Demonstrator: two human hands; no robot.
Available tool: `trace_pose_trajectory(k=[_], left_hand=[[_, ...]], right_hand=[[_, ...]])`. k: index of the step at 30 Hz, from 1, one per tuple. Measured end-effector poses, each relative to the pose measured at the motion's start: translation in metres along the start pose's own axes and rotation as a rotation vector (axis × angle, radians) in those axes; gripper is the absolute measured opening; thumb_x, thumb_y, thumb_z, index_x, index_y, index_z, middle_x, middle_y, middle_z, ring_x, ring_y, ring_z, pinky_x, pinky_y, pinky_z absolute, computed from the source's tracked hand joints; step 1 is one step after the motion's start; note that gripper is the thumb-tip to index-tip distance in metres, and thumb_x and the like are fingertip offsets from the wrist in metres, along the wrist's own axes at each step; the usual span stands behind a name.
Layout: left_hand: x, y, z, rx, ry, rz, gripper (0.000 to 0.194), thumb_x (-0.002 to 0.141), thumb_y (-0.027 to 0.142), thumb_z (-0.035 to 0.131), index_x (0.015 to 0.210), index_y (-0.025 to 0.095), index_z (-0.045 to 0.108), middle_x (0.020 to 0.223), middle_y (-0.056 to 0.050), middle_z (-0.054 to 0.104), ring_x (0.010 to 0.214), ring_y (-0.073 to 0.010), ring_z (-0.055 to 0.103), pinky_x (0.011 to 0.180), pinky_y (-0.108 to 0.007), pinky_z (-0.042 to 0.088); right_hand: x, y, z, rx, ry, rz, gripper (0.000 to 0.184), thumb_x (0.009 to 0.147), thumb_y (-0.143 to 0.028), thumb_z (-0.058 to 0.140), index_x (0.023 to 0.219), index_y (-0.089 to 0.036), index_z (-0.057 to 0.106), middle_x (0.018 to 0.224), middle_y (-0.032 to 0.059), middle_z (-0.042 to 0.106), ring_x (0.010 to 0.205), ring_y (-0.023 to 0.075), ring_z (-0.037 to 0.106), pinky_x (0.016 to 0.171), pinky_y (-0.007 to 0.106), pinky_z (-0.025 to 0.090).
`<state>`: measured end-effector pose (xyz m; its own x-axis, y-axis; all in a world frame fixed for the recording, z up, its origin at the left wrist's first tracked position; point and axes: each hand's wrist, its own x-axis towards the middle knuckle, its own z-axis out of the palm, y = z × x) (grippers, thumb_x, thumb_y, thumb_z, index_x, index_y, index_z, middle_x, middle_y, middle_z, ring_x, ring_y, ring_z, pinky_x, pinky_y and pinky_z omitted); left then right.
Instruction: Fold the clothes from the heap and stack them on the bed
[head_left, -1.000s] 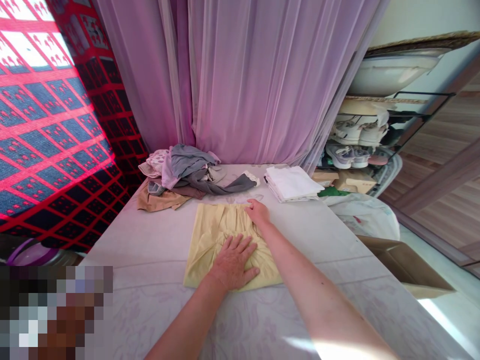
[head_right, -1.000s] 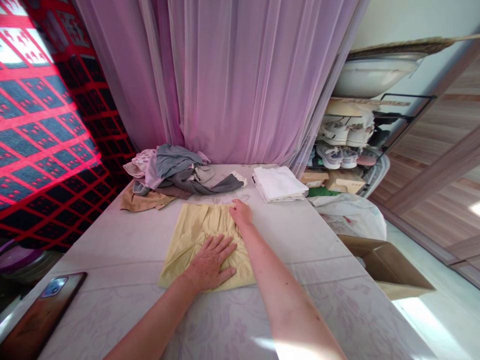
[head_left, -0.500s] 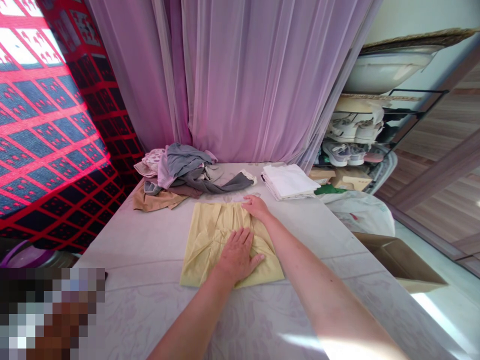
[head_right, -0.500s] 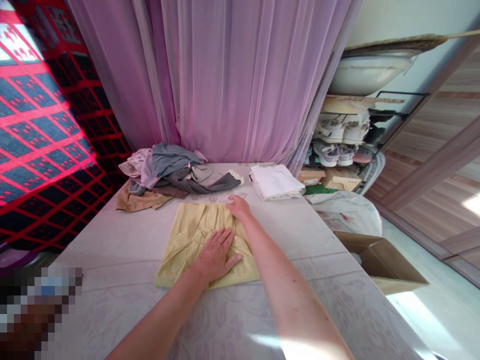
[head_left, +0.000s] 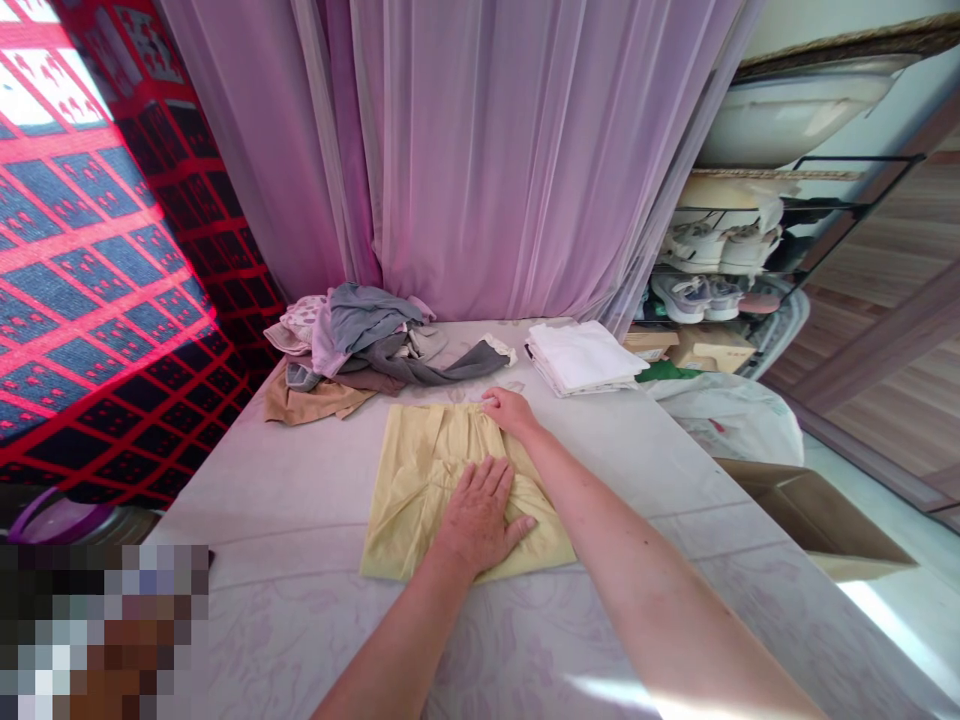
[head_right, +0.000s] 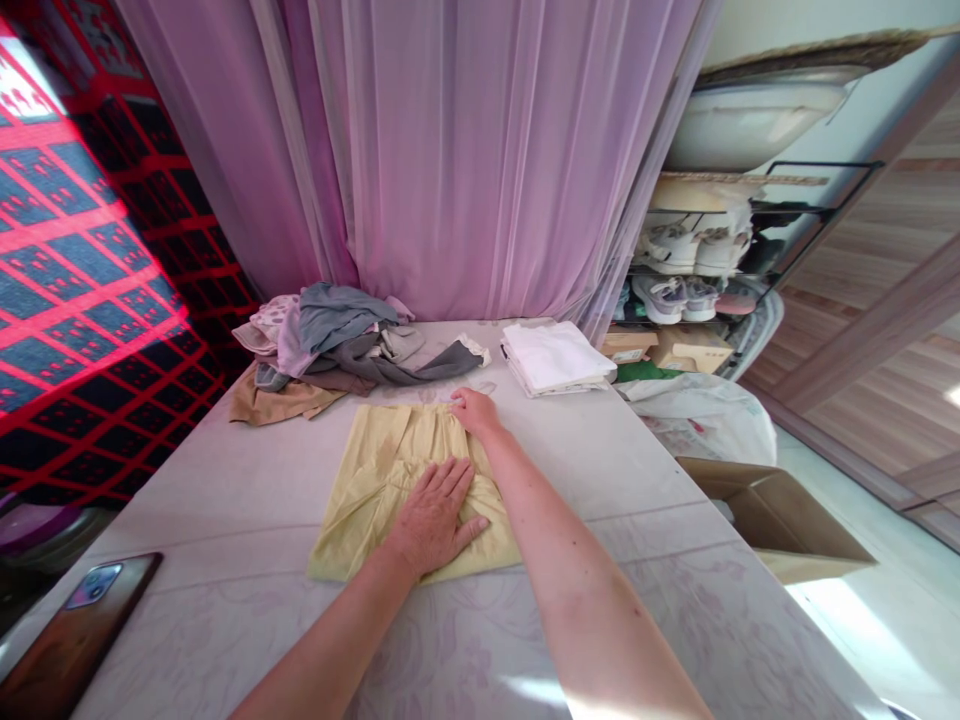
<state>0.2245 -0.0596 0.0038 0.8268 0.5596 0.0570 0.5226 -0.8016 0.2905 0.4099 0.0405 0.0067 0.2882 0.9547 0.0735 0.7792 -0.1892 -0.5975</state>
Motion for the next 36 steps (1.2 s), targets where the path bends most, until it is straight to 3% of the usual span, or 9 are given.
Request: trace_pose_trajectory(k=[8,12,15,17,24,36], left_hand=[[0.001,0.001,0.001,0.006,-0.009,-0.039,0.076,0.09,0.066,0.031,0.146,0.015,0.036,0.156,-0.013,0.026,0.145,-0.0284,0.021,0.119,-0.049,0.017],[0.0,0.0,0.002,0.001,0.005,-0.042,0.075,0.09,0.066,0.033,0.146,0.016,0.037,0.155,-0.013,0.028,0.144,-0.0286,0.023,0.118,-0.049,0.019],[0.001,0.0,0.002,0.009,0.022,-0.031,0.074,0.09,0.065,0.034,0.146,0.017,0.037,0.155,-0.013,0.03,0.144,-0.0291,0.023,0.117,-0.05,0.019],[0.001,0.0,0.003,0.017,0.026,-0.023,0.073,0.09,0.065,0.034,0.145,0.017,0.037,0.155,-0.013,0.03,0.144,-0.0291,0.024,0.117,-0.05,0.019],[0.001,0.0,0.004,0.02,0.025,-0.034,0.073,0.09,0.065,0.034,0.145,0.017,0.038,0.155,-0.012,0.031,0.143,-0.0288,0.026,0.118,-0.049,0.019],[0.001,0.001,0.004,0.007,0.005,-0.043,0.076,0.09,0.066,0.03,0.146,0.016,0.037,0.155,-0.011,0.029,0.144,-0.0282,0.024,0.118,-0.047,0.017]], right_hand=[[0.0,0.004,0.0,-0.097,0.023,-0.076,0.022,0.084,-0.028,0.061,0.105,-0.022,0.064,0.094,0.0031,0.068,0.091,0.0178,0.061,0.085,0.029,0.042],[-0.011,0.009,-0.009,-0.1,-0.033,-0.143,0.04,0.077,-0.035,0.069,0.114,-0.024,0.061,0.115,0.0052,0.064,0.103,0.019,0.06,0.091,0.03,0.042],[-0.026,0.016,-0.013,-0.173,-0.099,-0.216,0.064,0.065,-0.042,0.079,0.123,-0.026,0.058,0.138,0.0087,0.05,0.129,0.0274,0.043,0.106,0.041,0.031],[-0.033,0.019,-0.013,-0.226,-0.107,-0.199,0.069,0.064,-0.046,0.079,0.126,-0.026,0.056,0.143,0.0105,0.045,0.135,0.0307,0.034,0.109,0.047,0.025],[-0.018,0.008,-0.001,-0.24,0.042,-0.054,0.036,0.077,-0.048,0.068,0.103,-0.024,0.06,0.116,0.006,0.06,0.119,0.024,0.048,0.101,0.04,0.031],[0.004,0.007,0.01,-0.275,0.118,0.07,0.035,0.08,-0.051,0.064,0.098,-0.022,0.06,0.118,0.0095,0.056,0.117,0.0258,0.045,0.099,0.044,0.028]])
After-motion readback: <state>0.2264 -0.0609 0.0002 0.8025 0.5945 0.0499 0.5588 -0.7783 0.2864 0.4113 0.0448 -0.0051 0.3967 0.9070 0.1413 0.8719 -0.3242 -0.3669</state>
